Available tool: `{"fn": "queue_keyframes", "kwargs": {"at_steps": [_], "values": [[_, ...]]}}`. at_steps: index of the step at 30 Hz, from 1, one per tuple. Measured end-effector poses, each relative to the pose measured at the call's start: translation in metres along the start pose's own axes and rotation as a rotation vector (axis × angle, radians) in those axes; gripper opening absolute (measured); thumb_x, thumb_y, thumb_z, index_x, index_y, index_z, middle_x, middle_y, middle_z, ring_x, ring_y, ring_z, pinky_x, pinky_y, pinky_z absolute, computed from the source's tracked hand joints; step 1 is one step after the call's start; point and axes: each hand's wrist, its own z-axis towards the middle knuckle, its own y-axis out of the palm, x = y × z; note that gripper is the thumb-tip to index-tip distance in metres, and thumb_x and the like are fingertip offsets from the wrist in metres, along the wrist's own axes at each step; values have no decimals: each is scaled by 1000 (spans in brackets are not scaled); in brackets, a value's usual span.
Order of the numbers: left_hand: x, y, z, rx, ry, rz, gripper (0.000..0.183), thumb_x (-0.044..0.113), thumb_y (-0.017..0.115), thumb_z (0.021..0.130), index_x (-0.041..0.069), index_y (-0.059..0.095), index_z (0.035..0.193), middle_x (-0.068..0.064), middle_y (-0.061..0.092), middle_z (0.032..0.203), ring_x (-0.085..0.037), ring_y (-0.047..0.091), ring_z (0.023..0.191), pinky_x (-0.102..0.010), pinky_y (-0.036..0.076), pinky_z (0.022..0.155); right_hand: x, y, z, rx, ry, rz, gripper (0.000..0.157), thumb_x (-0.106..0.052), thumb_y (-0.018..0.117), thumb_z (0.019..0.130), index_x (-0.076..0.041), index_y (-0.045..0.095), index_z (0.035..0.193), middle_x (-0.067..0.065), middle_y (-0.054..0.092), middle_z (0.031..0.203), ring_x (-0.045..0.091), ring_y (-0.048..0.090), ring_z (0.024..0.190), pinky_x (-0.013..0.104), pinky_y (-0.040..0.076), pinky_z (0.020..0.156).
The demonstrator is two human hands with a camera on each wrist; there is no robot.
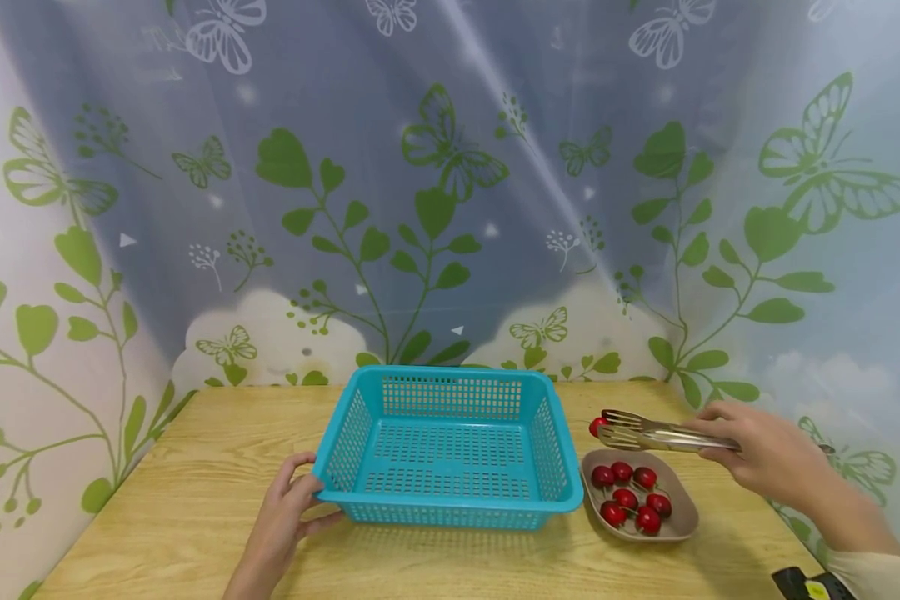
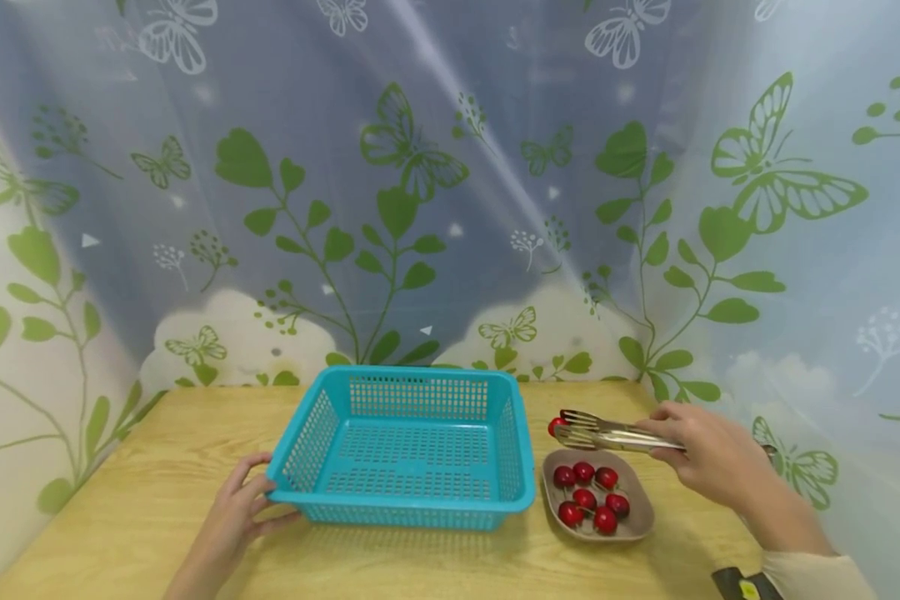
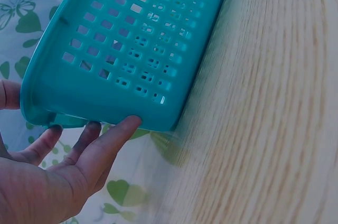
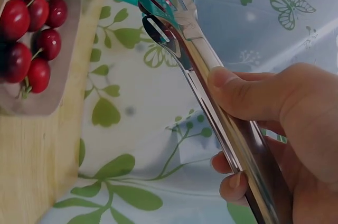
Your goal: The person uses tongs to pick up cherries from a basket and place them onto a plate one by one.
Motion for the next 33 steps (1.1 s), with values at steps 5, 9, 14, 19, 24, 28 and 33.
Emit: {"fn": "queue_keyframes", "kwargs": {"at_steps": [5,9,14,19,24,28,33], "values": [[0,0,0,1,-3,-3,46,13,46,99,9,38,144,-29,55,138,-27,72,104,-57,64,90,7,4,-12,-37,-6,13,37,-8,85,76,-14,79,112,-8,66,95,-12,42,69,16,34,49],[1,1,0,5,-4,-6,45,13,47,99,9,39,143,-28,58,136,-26,73,103,-57,65,90,13,7,-21,-112,9,43,32,-10,84,79,-14,79,111,-10,66,94,-13,41,68,16,34,50],[1,1,0,6,-3,-4,44,13,48,99,10,40,143,-24,62,131,-25,73,102,-57,64,90,19,9,-31,-285,89,80,26,-14,81,83,-16,78,109,-8,67,98,-10,48,70,18,38,51],[0,0,0,6,1,-3,45,13,48,100,10,40,143,-24,61,130,-25,73,102,-57,65,90,21,10,-35,-366,153,79,25,-16,80,84,-19,78,109,-7,68,100,-8,50,69,18,37,49],[0,0,-1,5,0,2,45,13,47,100,9,39,144,-26,58,134,-26,72,103,-56,65,90,19,10,-34,-391,193,54,25,-16,80,84,-21,79,108,-7,68,101,-6,51,68,18,36,49],[0,0,1,1,-1,1,45,15,47,101,9,38,145,-28,58,136,-25,72,104,-56,65,89,22,11,-32,-418,195,79,25,-16,79,85,-19,78,110,-5,68,104,-2,57,72,18,39,50],[1,0,0,5,-6,2,45,14,48,101,9,39,145,-25,61,132,-25,72,103,-56,65,90,26,11,-32,-460,201,117,27,-18,78,87,-19,78,113,1,70,111,8,66,80,19,43,53]]}}
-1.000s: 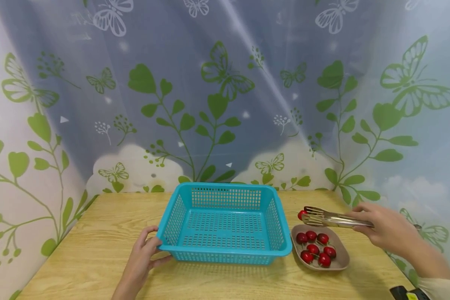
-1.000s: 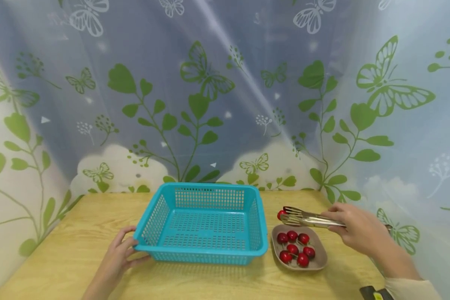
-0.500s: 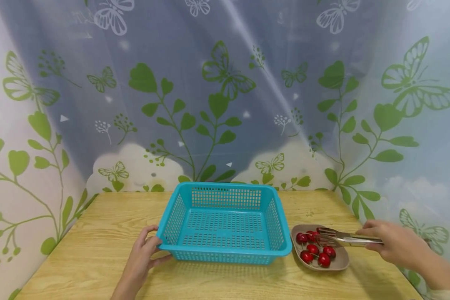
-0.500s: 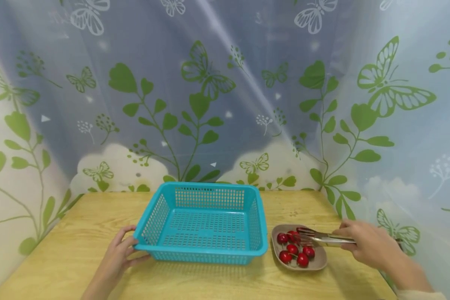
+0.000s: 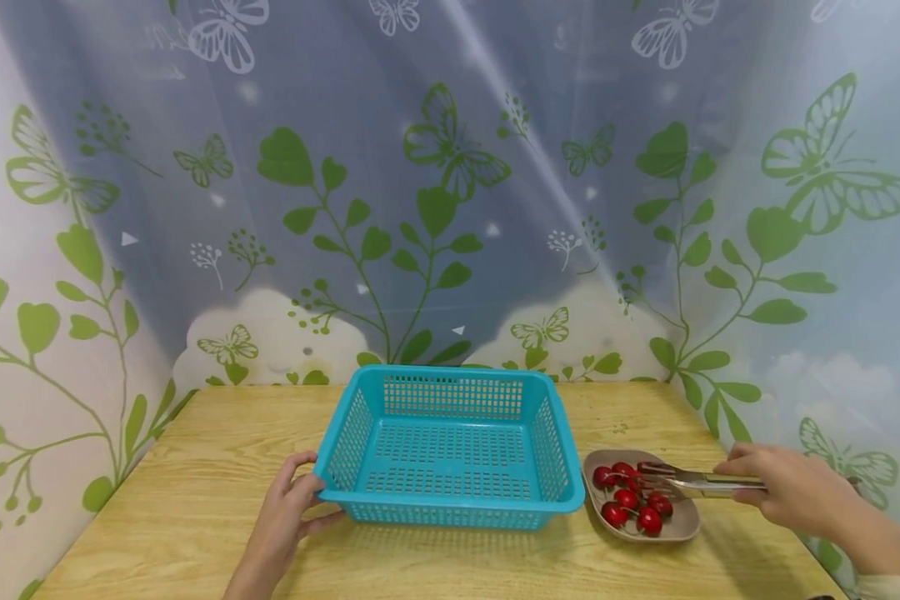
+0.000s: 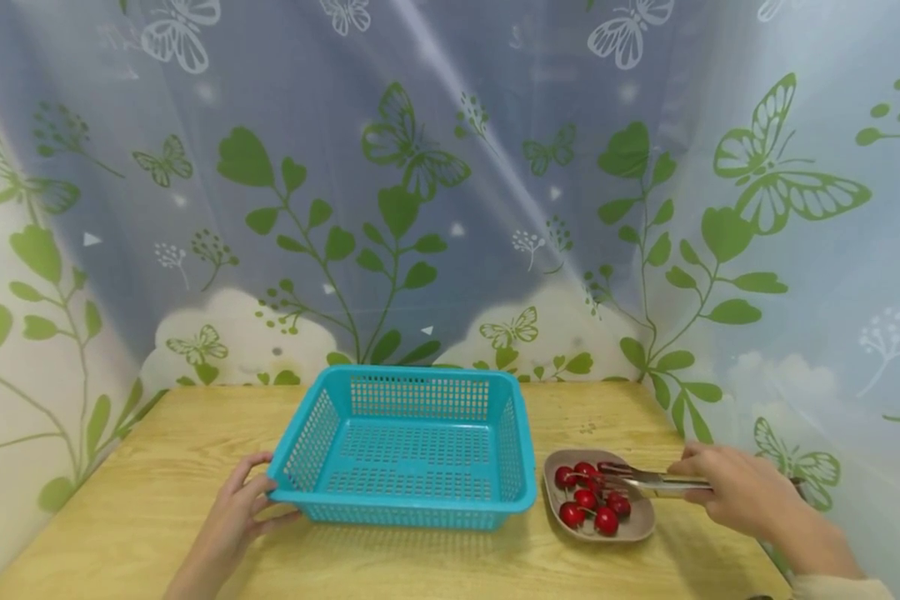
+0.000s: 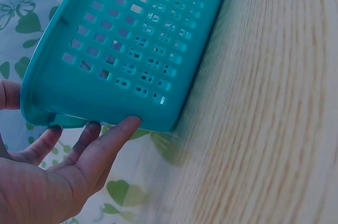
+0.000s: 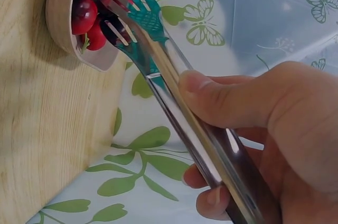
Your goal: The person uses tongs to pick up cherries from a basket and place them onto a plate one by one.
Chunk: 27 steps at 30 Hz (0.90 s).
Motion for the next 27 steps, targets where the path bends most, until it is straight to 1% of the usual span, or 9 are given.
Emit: {"fn": "queue_keyframes", "kwargs": {"at_steps": [5,8,10,12,15,17,22,24,27], "values": [[-1,0,-1,-1,-1,0,45,14,48,101,9,39,145,-24,62,131,-25,73,103,-56,65,89,1,-1,1,-31,11,11,28,-17,78,87,-17,77,115,7,71,117,18,70,87,22,49,55],[-2,-1,0,-5,0,1,45,15,47,101,9,38,145,-25,61,133,-25,73,103,-56,65,89,1,-2,0,-16,3,-5,30,-17,79,86,-16,77,115,8,71,116,23,71,88,24,52,57],[-2,-1,1,-5,-2,2,45,15,47,101,9,38,145,-25,61,134,-25,73,103,-56,65,89,0,-3,0,-5,3,-17,31,-18,80,85,-15,77,116,5,71,115,23,70,88,24,52,57],[-2,-1,0,-5,-4,1,45,15,47,101,9,38,145,-25,61,134,-25,73,103,-56,65,89,0,-3,-1,18,-23,-27,33,-20,82,83,-14,77,116,3,71,111,22,70,86,25,53,57],[-1,-1,0,-2,-6,1,45,15,48,101,10,39,144,-25,62,133,-25,73,103,-56,65,89,-1,-6,-1,40,-42,-28,37,-23,83,83,-11,77,117,4,70,111,20,69,85,24,53,57],[-1,0,0,-2,-6,0,44,15,47,101,10,39,144,-24,62,132,-25,73,102,-56,65,89,-1,-8,-2,65,-63,-31,39,-23,83,82,-8,76,118,6,70,110,18,68,83,25,53,57],[-1,0,0,-2,-6,4,43,15,47,101,11,39,144,-24,63,132,-25,73,102,-56,65,89,-4,-13,0,124,-22,-59,44,-24,83,83,-7,75,122,10,69,112,18,66,83,27,53,58],[-1,0,0,-3,-5,7,44,15,47,101,10,39,144,-24,62,132,-25,73,102,-56,65,89,-5,-14,2,163,-15,-74,45,-24,84,82,-7,75,122,11,69,114,20,66,85,28,53,58],[-1,0,0,-2,-5,9,45,15,47,101,10,38,145,-24,62,132,-24,73,102,-56,65,89,-6,-12,8,249,-46,-90,45,-22,86,81,-7,75,122,11,69,114,20,66,84,26,49,55]]}}
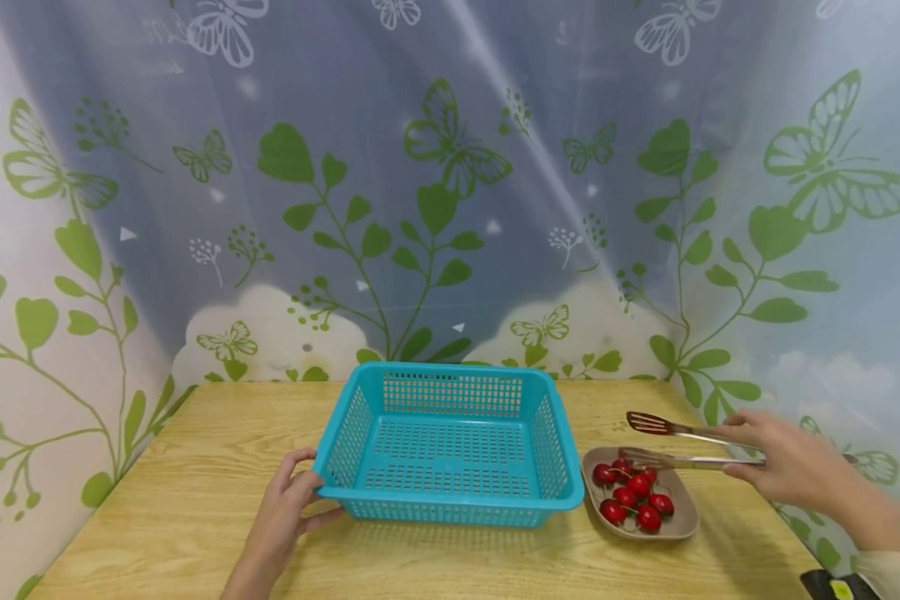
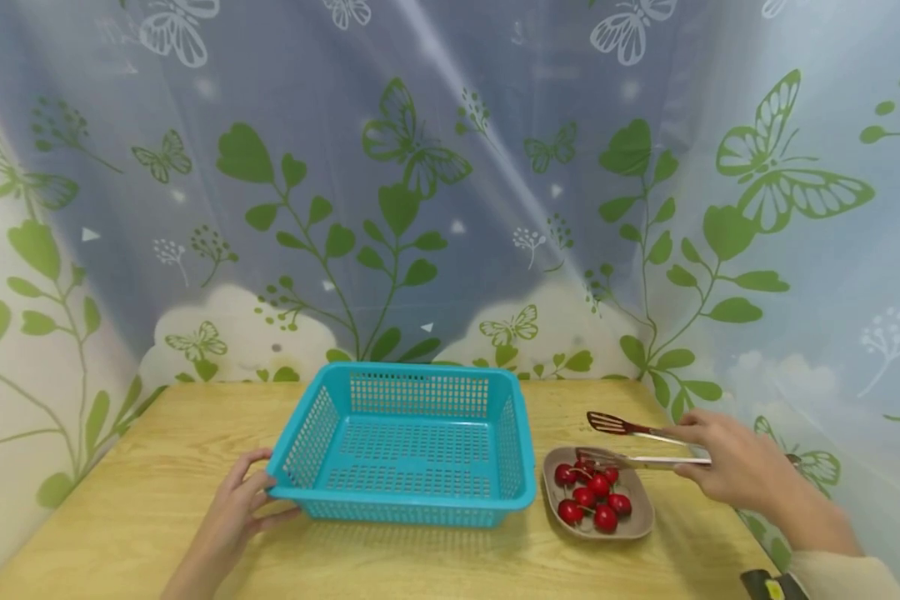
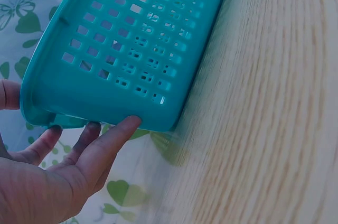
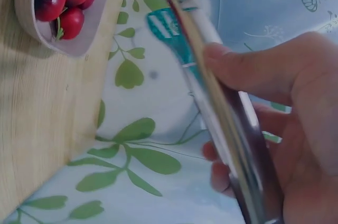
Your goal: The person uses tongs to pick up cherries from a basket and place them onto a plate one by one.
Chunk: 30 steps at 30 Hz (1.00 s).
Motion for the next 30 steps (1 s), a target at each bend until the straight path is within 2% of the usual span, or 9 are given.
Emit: {"fn": "queue_keyframes", "kwargs": {"at_steps": [4,7,14,21,23,26,30], "values": [[1,0,-1,3,-2,-5,44,14,47,101,10,39,144,-23,64,130,-25,73,102,-56,65,89,2,7,11,123,-64,-2,46,-18,87,79,-7,75,122,8,70,111,11,61,79,24,46,55],[1,1,-1,2,-2,-6,43,14,47,101,10,39,143,-22,65,129,-25,74,102,-56,65,90,5,13,21,167,-84,-1,47,-16,87,78,-8,75,123,7,69,109,5,57,74,22,42,54],[1,1,0,7,-7,-10,44,14,47,101,10,39,144,-23,64,131,-24,73,100,-56,65,90,16,30,44,113,-19,58,43,-18,82,85,-4,72,125,13,69,112,18,63,82,27,48,57],[1,1,0,0,8,-7,43,13,47,100,9,40,143,-25,62,132,-25,73,101,-57,65,90,41,61,57,73,37,141,41,-17,80,88,-1,72,124,19,69,114,21,65,80,30,51,57],[1,1,0,1,10,-4,43,13,46,100,9,40,143,-25,62,132,-25,73,100,-56,65,89,47,69,59,51,54,171,41,-17,80,88,0,72,124,22,69,115,26,67,83,35,55,60],[1,1,0,3,8,-2,43,13,46,100,9,40,143,-25,61,133,-24,72,100,-55,65,89,52,79,60,13,76,199,42,-18,79,87,2,71,124,31,66,121,44,68,96,54,61,72],[1,1,0,5,4,-3,43,13,46,100,10,40,143,-24,62,131,-24,72,99,-55,65,89,56,89,59,-16,97,221,42,-18,79,87,4,72,122,42,59,129,61,58,113,72,54,88]]}}
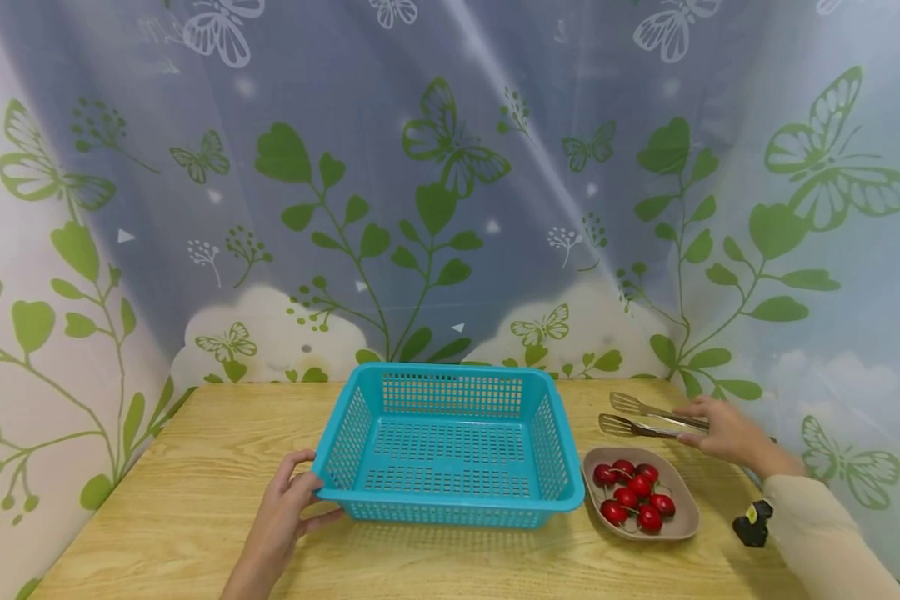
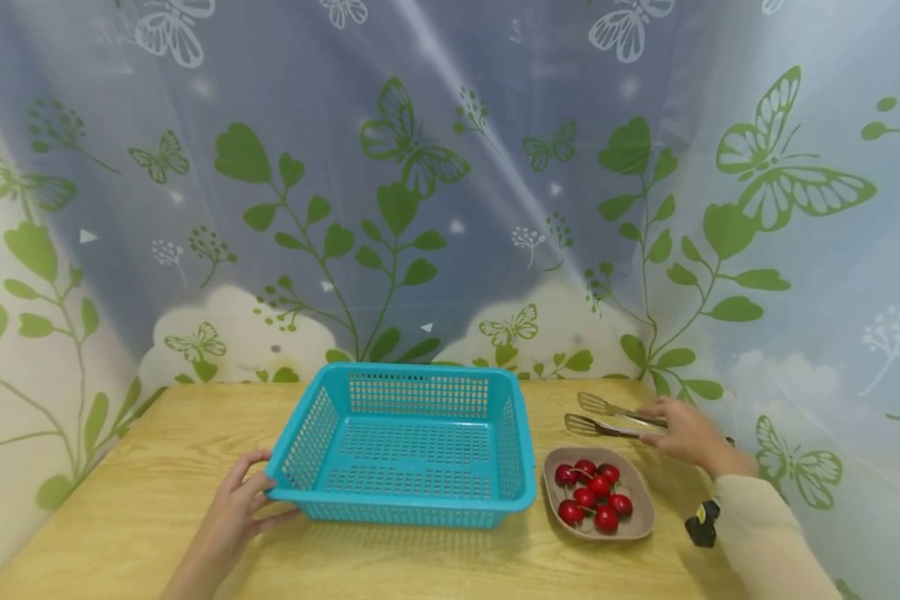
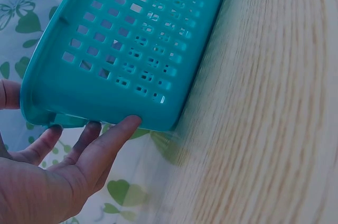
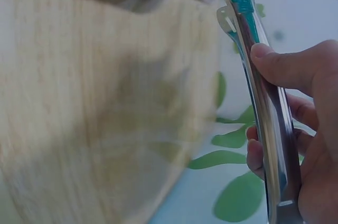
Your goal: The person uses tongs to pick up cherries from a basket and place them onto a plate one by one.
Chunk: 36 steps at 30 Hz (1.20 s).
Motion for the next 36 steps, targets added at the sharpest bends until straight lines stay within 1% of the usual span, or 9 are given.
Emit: {"fn": "queue_keyframes", "kwargs": {"at_steps": [4,7,12,15,18,20,23,27,36], "values": [[-1,-1,0,1,-3,-1,44,13,47,100,10,40,143,-23,63,130,-24,73,99,-55,66,88,6,9,0,-9,29,46,42,-18,80,87,3,72,122,43,57,132,65,51,122,77,49,94],[0,-1,0,0,0,-6,43,14,47,100,10,40,143,-23,64,131,-24,73,99,-55,66,88,10,14,2,3,17,62,42,-17,81,86,3,72,120,40,61,129,64,50,123,78,47,97],[1,-1,0,0,7,-12,41,14,46,100,11,42,140,-25,62,133,-25,73,99,-55,66,87,12,16,5,-14,-23,62,43,-15,83,83,7,71,118,31,71,117,61,56,118,74,50,97],[1,-1,-1,0,11,-11,40,13,46,100,10,42,140,-27,61,134,-25,73,100,-54,66,87,11,16,7,-57,-25,63,46,-13,83,82,10,70,119,28,73,112,54,64,108,67,57,89],[1,0,-1,-4,15,-14,41,13,46,100,10,42,141,-27,60,134,-26,73,101,-55,66,88,10,15,8,-96,-21,56,47,-12,82,81,11,68,120,24,73,105,40,69,94,52,61,75],[1,1,-1,-4,14,-17,41,13,46,100,10,42,140,-27,61,133,-27,73,101,-55,66,88,10,16,7,-118,-14,56,48,-11,82,81,11,67,121,22,71,100,30,66,85,40,57,67],[0,1,-1,-5,16,-16,41,13,46,100,10,42,141,-27,61,133,-26,73,101,-55,66,89,8,17,5,-146,17,64,50,-12,81,82,10,66,124,17,69,98,21,59,81,29,48,62],[0,0,-2,-6,17,-14,41,14,46,100,10,42,141,-27,60,133,-26,73,101,-55,66,88,8,19,3,-159,37,75,51,-12,80,83,9,65,127,15,68,99,19,57,81,28,47,63],[1,0,0,-10,2,-20,40,14,47,100,10,42,140,-26,62,131,-26,73,101,-55,65,89,15,27,2,-154,29,59,53,-15,80,83,9,64,128,11,66,97,15,51,76,27,44,62]]}}
